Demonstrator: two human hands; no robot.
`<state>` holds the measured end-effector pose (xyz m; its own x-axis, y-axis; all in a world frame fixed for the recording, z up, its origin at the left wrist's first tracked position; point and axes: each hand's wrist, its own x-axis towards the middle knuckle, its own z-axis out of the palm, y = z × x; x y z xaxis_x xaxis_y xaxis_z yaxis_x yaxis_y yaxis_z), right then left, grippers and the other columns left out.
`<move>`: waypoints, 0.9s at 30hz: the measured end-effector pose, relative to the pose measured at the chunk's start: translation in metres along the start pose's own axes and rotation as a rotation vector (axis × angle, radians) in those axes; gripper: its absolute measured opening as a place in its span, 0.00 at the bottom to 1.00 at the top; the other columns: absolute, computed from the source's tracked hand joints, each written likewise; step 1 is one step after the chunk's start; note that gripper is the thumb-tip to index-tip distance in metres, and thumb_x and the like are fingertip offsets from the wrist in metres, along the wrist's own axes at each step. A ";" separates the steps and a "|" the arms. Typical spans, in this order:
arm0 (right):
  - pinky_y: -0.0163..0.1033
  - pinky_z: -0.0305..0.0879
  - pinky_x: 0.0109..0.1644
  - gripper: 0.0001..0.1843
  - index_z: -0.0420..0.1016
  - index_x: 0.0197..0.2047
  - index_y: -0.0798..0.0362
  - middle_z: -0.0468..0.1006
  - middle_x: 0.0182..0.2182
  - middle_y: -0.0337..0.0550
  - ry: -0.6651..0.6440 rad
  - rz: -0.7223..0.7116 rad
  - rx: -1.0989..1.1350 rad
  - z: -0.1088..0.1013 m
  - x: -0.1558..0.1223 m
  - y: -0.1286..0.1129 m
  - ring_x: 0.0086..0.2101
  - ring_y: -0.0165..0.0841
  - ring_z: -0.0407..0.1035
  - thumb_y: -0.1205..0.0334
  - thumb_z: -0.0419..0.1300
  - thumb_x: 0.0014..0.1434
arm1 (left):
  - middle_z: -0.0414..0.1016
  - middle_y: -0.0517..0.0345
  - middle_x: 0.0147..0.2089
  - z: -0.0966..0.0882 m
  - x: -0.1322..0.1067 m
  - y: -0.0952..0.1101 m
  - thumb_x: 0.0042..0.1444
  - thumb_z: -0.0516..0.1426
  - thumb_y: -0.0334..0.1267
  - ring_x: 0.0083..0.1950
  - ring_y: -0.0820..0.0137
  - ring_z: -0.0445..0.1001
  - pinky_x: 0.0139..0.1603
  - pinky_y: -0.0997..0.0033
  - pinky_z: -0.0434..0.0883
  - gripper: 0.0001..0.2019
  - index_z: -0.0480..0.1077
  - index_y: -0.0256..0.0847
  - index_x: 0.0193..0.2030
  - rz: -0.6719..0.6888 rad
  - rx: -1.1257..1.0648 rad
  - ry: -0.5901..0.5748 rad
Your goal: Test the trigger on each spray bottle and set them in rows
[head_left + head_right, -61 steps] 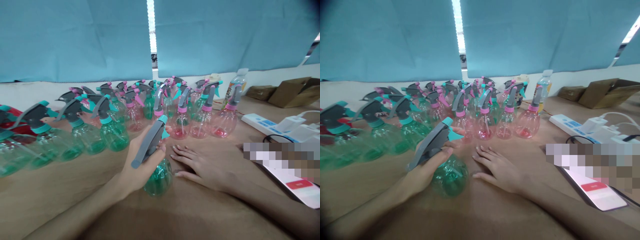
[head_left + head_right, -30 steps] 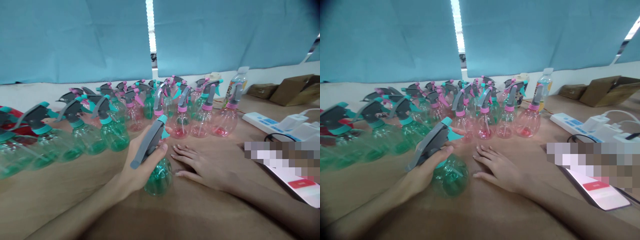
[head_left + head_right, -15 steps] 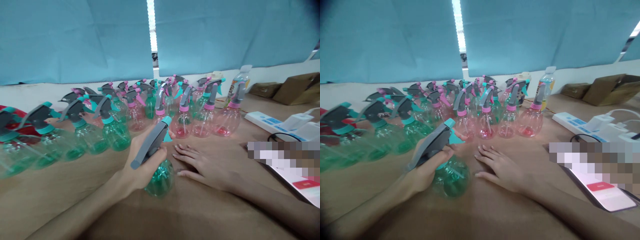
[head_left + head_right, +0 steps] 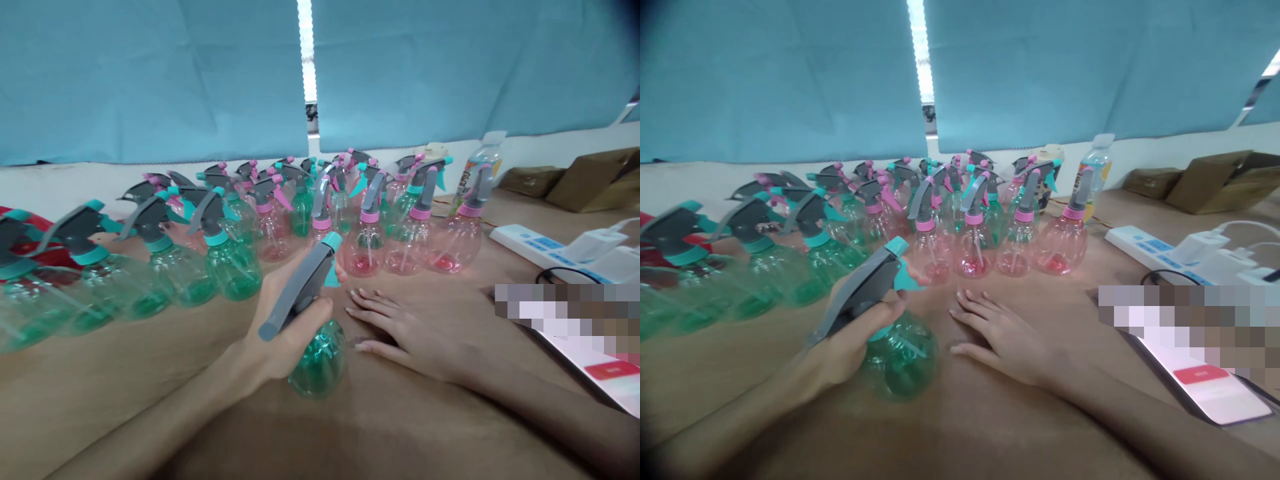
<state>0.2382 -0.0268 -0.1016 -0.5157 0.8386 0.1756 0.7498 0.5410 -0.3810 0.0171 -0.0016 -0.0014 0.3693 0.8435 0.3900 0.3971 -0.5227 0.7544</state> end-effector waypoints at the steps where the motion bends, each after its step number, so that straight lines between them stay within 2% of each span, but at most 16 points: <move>1: 0.56 0.47 0.67 0.33 0.57 0.67 0.51 0.53 0.67 0.48 0.000 0.000 0.002 0.000 0.000 0.000 0.66 0.42 0.46 0.42 0.49 0.65 | 0.65 0.65 0.24 0.000 0.000 0.001 0.49 0.54 0.35 0.24 0.72 0.64 0.26 0.71 0.67 0.01 0.65 0.44 0.29 -0.009 -0.008 -0.006; 8: 0.55 0.46 0.68 0.33 0.57 0.67 0.52 0.54 0.67 0.48 -0.005 0.010 0.001 -0.001 0.001 -0.002 0.66 0.42 0.45 0.42 0.48 0.66 | 0.66 0.65 0.30 0.005 0.000 0.002 0.51 0.55 0.33 0.29 0.71 0.66 0.31 0.71 0.67 0.05 0.64 0.45 0.35 -0.005 -0.048 -0.010; 13: 0.55 0.45 0.68 0.33 0.58 0.67 0.54 0.54 0.67 0.49 0.004 0.001 0.015 0.000 0.001 -0.001 0.66 0.43 0.45 0.42 0.49 0.66 | 0.69 0.63 0.30 0.006 0.002 0.004 0.52 0.54 0.33 0.27 0.70 0.67 0.29 0.69 0.67 0.16 0.67 0.47 0.49 -0.027 -0.082 -0.027; 15: 0.55 0.46 0.68 0.33 0.58 0.67 0.53 0.55 0.66 0.49 0.009 0.003 0.020 0.001 0.001 -0.001 0.66 0.43 0.46 0.43 0.49 0.65 | 0.70 0.64 0.29 0.005 0.002 0.006 0.52 0.54 0.34 0.25 0.70 0.66 0.27 0.69 0.66 0.19 0.67 0.48 0.52 -0.036 -0.067 -0.030; 21: 0.54 0.46 0.68 0.33 0.59 0.66 0.54 0.54 0.67 0.48 0.014 0.010 -0.012 0.004 0.000 0.000 0.66 0.42 0.46 0.42 0.48 0.66 | 0.73 0.64 0.31 0.004 0.002 0.004 0.53 0.54 0.33 0.27 0.69 0.70 0.29 0.68 0.68 0.21 0.68 0.51 0.54 -0.015 -0.073 -0.043; 27: 0.54 0.47 0.68 0.33 0.59 0.66 0.53 0.55 0.67 0.48 0.034 0.001 0.010 0.005 0.000 0.001 0.66 0.42 0.47 0.43 0.49 0.65 | 0.73 0.63 0.30 0.005 0.003 0.003 0.52 0.55 0.34 0.22 0.71 0.66 0.25 0.69 0.65 0.20 0.67 0.47 0.53 -0.033 -0.109 -0.062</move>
<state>0.2366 -0.0264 -0.1066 -0.5001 0.8411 0.2061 0.7462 0.5393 -0.3904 0.0236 -0.0014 -0.0010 0.4098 0.8490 0.3336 0.3177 -0.4756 0.8203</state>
